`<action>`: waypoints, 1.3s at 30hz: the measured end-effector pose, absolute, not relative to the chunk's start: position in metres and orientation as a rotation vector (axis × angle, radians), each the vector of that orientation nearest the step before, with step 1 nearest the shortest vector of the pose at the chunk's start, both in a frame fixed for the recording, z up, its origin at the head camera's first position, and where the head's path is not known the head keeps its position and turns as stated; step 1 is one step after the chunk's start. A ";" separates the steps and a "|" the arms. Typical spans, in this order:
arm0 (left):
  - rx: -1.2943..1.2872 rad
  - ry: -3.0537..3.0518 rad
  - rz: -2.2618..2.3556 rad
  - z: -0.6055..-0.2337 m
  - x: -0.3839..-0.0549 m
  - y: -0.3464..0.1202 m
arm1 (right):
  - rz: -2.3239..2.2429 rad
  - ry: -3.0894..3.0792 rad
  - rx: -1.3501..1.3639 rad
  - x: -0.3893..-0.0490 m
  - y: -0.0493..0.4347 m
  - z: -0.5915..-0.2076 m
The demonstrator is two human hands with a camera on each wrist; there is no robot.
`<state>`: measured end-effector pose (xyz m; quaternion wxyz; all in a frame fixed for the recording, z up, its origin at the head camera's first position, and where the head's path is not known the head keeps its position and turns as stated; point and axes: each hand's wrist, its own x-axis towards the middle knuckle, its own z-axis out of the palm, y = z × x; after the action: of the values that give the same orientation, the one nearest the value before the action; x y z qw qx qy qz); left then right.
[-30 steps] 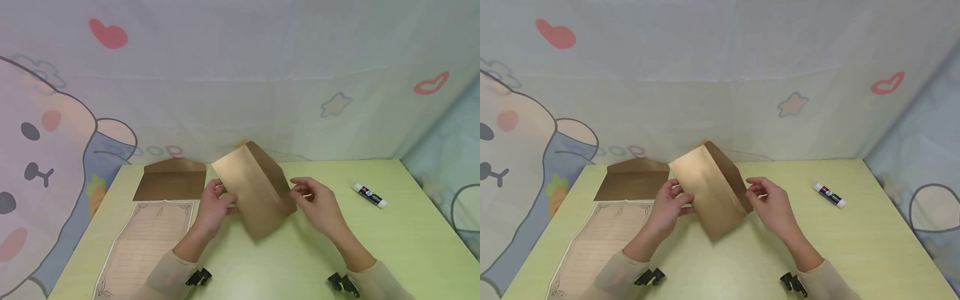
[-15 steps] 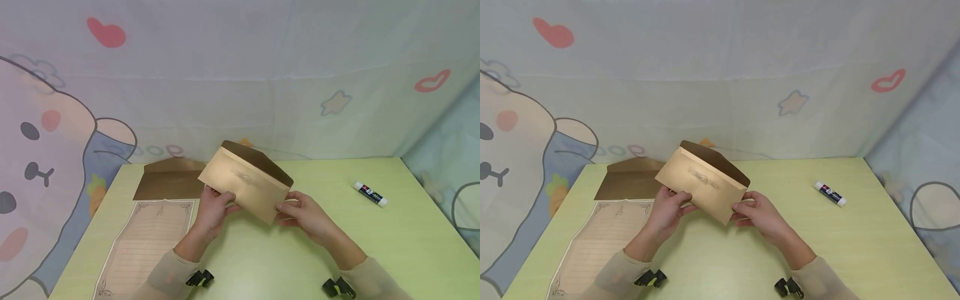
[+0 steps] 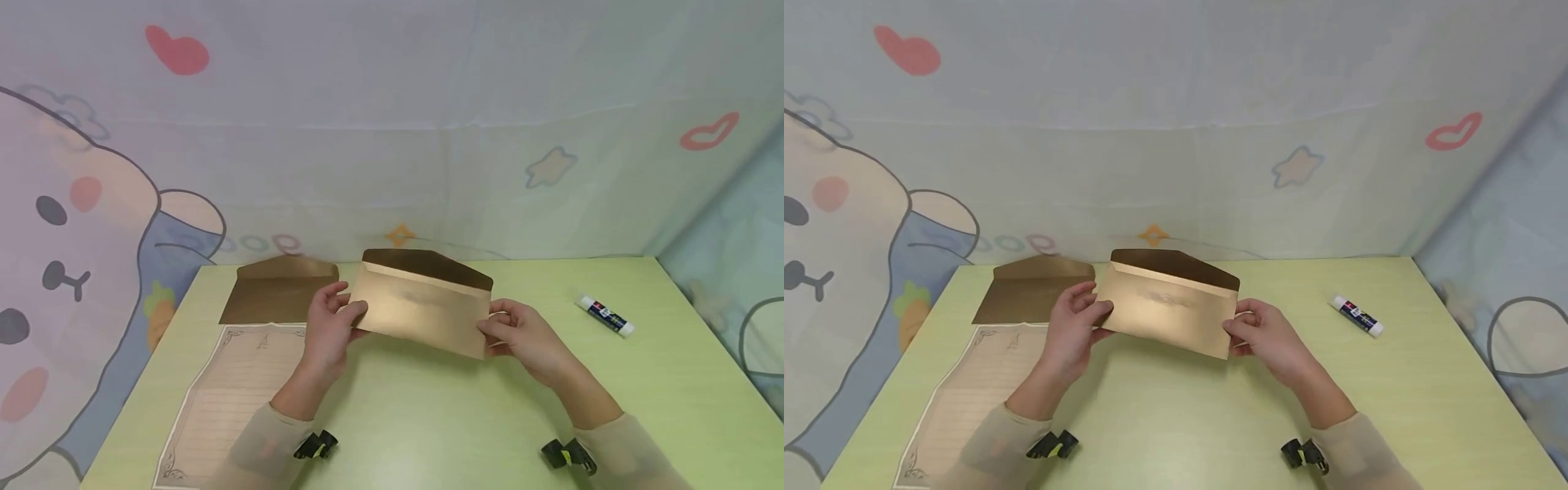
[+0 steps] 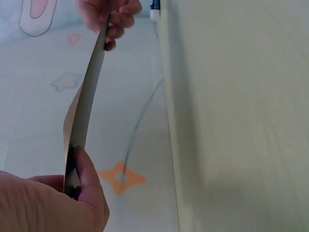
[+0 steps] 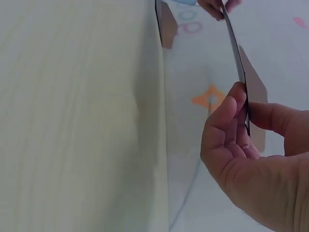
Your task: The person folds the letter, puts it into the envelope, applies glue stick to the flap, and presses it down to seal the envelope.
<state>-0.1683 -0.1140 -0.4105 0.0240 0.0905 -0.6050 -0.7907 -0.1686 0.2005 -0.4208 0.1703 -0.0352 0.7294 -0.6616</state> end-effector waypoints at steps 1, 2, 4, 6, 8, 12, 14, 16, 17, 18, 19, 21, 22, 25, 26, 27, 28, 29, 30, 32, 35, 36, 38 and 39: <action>0.279 -1.917 -2.410 -0.411 -0.168 -0.116 | -1.856 2.099 -0.095 -0.169 0.203 -0.420; 0.275 -1.965 -2.374 -0.411 -0.168 -0.117 | -1.830 2.130 -0.095 -0.170 0.205 -0.419; 0.260 -2.070 -2.292 -0.413 -0.168 -0.119 | -1.773 2.194 -0.103 -0.171 0.209 -0.419; 0.236 -2.185 -2.198 -0.416 -0.167 -0.121 | -1.725 2.254 -0.122 -0.172 0.212 -0.419; 0.211 -2.293 -2.101 -0.419 -0.165 -0.123 | -1.681 2.309 -0.136 -0.172 0.214 -0.420; 0.141 -2.457 -1.965 -0.425 -0.162 -0.126 | -1.583 2.423 -0.157 -0.172 0.217 -0.423; 0.106 -2.534 -1.919 -0.427 -0.161 -0.127 | -1.515 2.479 -0.151 -0.172 0.218 -0.426; 0.065 -2.640 -1.851 -0.429 -0.160 -0.128 | -1.443 2.524 -0.149 -0.173 0.219 -0.429; 0.044 -2.692 -1.819 -0.429 -0.160 -0.128 | -1.407 2.543 -0.150 -0.173 0.220 -0.430; 0.022 -2.747 -1.785 -0.430 -0.160 -0.128 | -1.372 2.559 -0.146 -0.173 0.220 -0.432; 0.006 -2.802 -1.755 -0.431 -0.160 -0.128 | -1.340 2.573 -0.142 -0.174 0.220 -0.433; -0.037 -2.898 -1.693 -0.432 -0.159 -0.129 | -1.288 2.583 -0.146 -0.174 0.221 -0.436; -0.048 -2.927 -1.683 -0.432 -0.158 -0.129 | -1.266 2.586 -0.152 -0.175 0.221 -0.437; -0.092 -2.999 -1.611 -0.433 -0.157 -0.129 | -1.198 2.601 -0.161 -0.175 0.220 -0.439; -0.111 -3.014 -1.587 -0.433 -0.157 -0.129 | -1.173 2.609 -0.169 -0.175 0.220 -0.440; -0.128 -3.026 -1.565 -0.433 -0.157 -0.129 | -1.146 2.621 -0.176 -0.175 0.219 -0.440; -0.146 -3.034 -1.545 -0.432 -0.157 -0.129 | -1.120 2.633 -0.186 -0.175 0.219 -0.440; -0.165 -3.044 -1.519 -0.432 -0.157 -0.128 | -1.100 2.640 -0.192 -0.175 0.219 -0.440; -0.180 -3.053 -1.497 -0.432 -0.157 -0.128 | -1.081 2.646 -0.196 -0.175 0.218 -0.440; -0.200 -3.071 -1.462 -0.432 -0.157 -0.127 | -1.055 2.651 -0.204 -0.175 0.218 -0.440; -0.204 -3.091 -1.417 -0.431 -0.156 -0.126 | -1.032 2.649 -0.210 -0.174 0.218 -0.439; -0.204 -3.094 -1.408 -0.431 -0.156 -0.126 | -1.022 2.650 -0.212 -0.173 0.217 -0.438; -0.212 -3.094 -1.397 -0.430 -0.155 -0.126 | -1.004 2.652 -0.211 -0.172 0.217 -0.437; -0.214 -3.094 -1.393 -0.430 -0.155 -0.126 | -0.993 2.654 -0.209 -0.172 0.216 -0.437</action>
<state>-0.1550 -0.1255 -0.4301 -0.1289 -0.0623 -0.9025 -0.4063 -0.1717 0.2161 -0.4366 0.1494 -0.0728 0.9235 -0.3456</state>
